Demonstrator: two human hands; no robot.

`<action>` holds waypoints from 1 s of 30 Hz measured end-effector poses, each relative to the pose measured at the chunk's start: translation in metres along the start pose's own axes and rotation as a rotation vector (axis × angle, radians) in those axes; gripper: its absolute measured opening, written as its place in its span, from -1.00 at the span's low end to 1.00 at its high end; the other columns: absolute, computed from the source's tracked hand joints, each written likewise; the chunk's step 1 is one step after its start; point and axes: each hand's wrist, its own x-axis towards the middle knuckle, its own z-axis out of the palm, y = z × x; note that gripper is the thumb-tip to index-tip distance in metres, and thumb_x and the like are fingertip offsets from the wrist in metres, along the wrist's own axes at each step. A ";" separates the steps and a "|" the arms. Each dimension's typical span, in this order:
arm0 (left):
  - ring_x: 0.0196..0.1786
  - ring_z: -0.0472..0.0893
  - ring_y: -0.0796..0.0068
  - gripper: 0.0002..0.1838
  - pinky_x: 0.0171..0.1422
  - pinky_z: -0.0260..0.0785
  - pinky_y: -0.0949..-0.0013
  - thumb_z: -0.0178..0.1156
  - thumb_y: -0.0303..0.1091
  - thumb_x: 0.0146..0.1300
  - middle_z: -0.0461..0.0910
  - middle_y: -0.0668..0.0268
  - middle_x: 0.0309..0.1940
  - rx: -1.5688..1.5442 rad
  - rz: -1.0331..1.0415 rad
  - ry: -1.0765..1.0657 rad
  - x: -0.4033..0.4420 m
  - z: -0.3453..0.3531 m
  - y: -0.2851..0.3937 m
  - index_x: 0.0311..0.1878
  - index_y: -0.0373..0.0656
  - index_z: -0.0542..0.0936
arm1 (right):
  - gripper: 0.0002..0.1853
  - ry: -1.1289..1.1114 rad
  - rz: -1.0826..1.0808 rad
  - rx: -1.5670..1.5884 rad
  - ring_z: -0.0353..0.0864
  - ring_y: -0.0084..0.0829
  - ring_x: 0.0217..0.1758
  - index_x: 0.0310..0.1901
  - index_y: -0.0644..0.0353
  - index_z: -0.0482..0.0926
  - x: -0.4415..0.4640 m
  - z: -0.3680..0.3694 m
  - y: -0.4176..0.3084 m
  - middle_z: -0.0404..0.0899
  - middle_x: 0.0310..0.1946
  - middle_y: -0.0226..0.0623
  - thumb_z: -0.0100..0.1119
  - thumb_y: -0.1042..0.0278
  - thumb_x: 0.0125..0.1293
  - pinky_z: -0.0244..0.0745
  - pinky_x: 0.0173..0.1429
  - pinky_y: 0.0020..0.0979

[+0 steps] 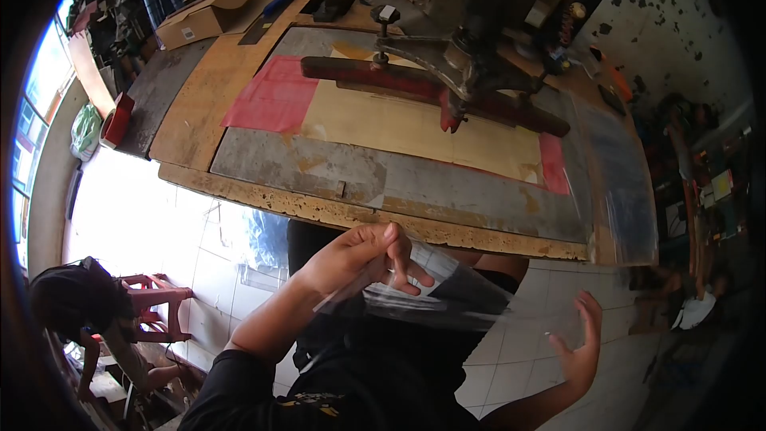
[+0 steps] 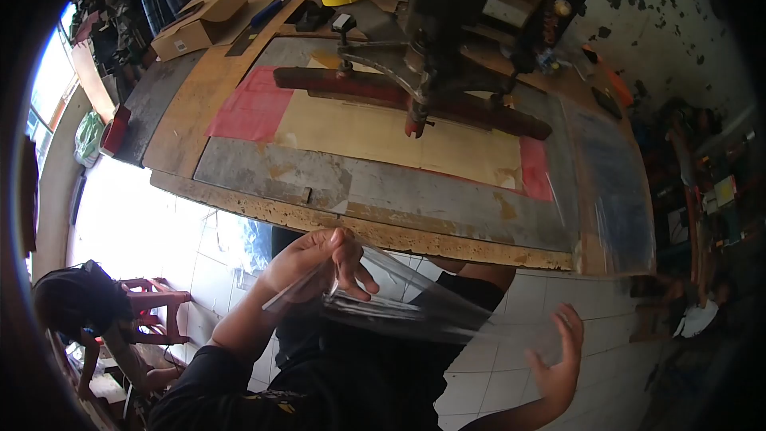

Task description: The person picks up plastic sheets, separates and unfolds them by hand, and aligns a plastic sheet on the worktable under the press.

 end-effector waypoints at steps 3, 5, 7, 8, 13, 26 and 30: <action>0.24 0.75 -0.22 -0.57 0.30 0.72 -0.08 -0.17 -0.07 0.81 0.57 0.17 -0.40 -0.009 0.001 0.045 0.002 0.008 -0.003 -0.06 -0.15 0.56 | -0.06 -0.198 -0.238 0.095 0.27 0.04 0.70 0.40 0.24 0.57 0.000 0.005 -0.012 0.36 0.60 -0.07 0.78 0.07 -0.03 0.19 0.71 0.02; 0.27 0.75 -0.15 -0.56 0.35 0.71 -0.05 -0.22 -0.11 0.83 0.49 0.25 -0.59 0.021 -0.070 0.050 0.004 0.007 -0.005 0.01 -0.19 0.57 | 0.05 -0.305 -0.343 0.161 0.21 0.05 0.74 0.43 0.23 0.56 0.007 0.012 -0.027 0.30 0.64 -0.08 0.83 0.01 -0.14 0.15 0.73 0.05; 0.32 0.73 -0.10 -0.55 0.40 0.68 -0.03 -0.27 -0.14 0.84 0.42 0.29 -0.70 0.062 -0.100 0.073 0.006 0.010 -0.009 0.10 -0.23 0.58 | 0.00 -0.417 -0.455 0.224 0.30 0.02 0.69 0.43 0.19 0.59 0.015 0.025 -0.060 0.35 0.60 -0.04 0.83 0.10 -0.11 0.21 0.71 0.03; 0.35 0.71 -0.07 -0.56 0.42 0.64 -0.03 -0.21 -0.11 0.83 0.46 0.29 -0.66 0.028 -0.110 0.029 0.008 0.010 -0.012 0.14 -0.22 0.59 | 0.00 -0.415 -0.454 0.225 0.30 0.02 0.69 0.43 0.19 0.59 0.015 0.041 -0.072 0.35 0.60 -0.04 0.83 0.10 -0.11 0.21 0.71 0.03; 0.40 0.69 0.02 -0.56 0.50 0.53 0.07 -0.17 -0.11 0.83 0.56 0.25 -0.60 0.135 -0.085 -0.036 0.009 0.009 -0.015 0.25 -0.25 0.59 | -0.70 -0.028 -0.434 0.210 0.79 -0.21 0.10 0.08 0.24 0.79 0.017 0.111 -0.054 0.75 0.05 -0.12 0.50 0.59 0.32 0.71 0.16 -0.18; 0.03 0.84 0.38 -0.71 0.02 0.68 0.34 0.04 -0.29 0.75 0.84 0.23 0.01 0.759 -0.050 -0.118 0.012 0.037 0.002 0.22 -0.26 0.66 | -0.63 -0.066 -0.184 0.475 0.69 -0.10 0.35 0.24 0.39 0.67 0.040 0.067 -0.045 0.75 0.17 -0.02 0.08 0.34 0.59 0.47 0.50 -0.11; -0.01 0.84 0.42 -0.71 -0.04 0.70 0.41 0.03 -0.35 0.75 0.85 0.22 0.03 0.870 -0.008 -0.160 0.020 0.042 -0.008 0.27 -0.30 0.62 | -0.23 0.019 -0.274 0.582 0.47 0.01 0.59 0.35 0.44 0.60 0.037 0.071 -0.079 0.63 0.37 -0.02 0.19 -0.23 0.51 0.26 0.68 0.04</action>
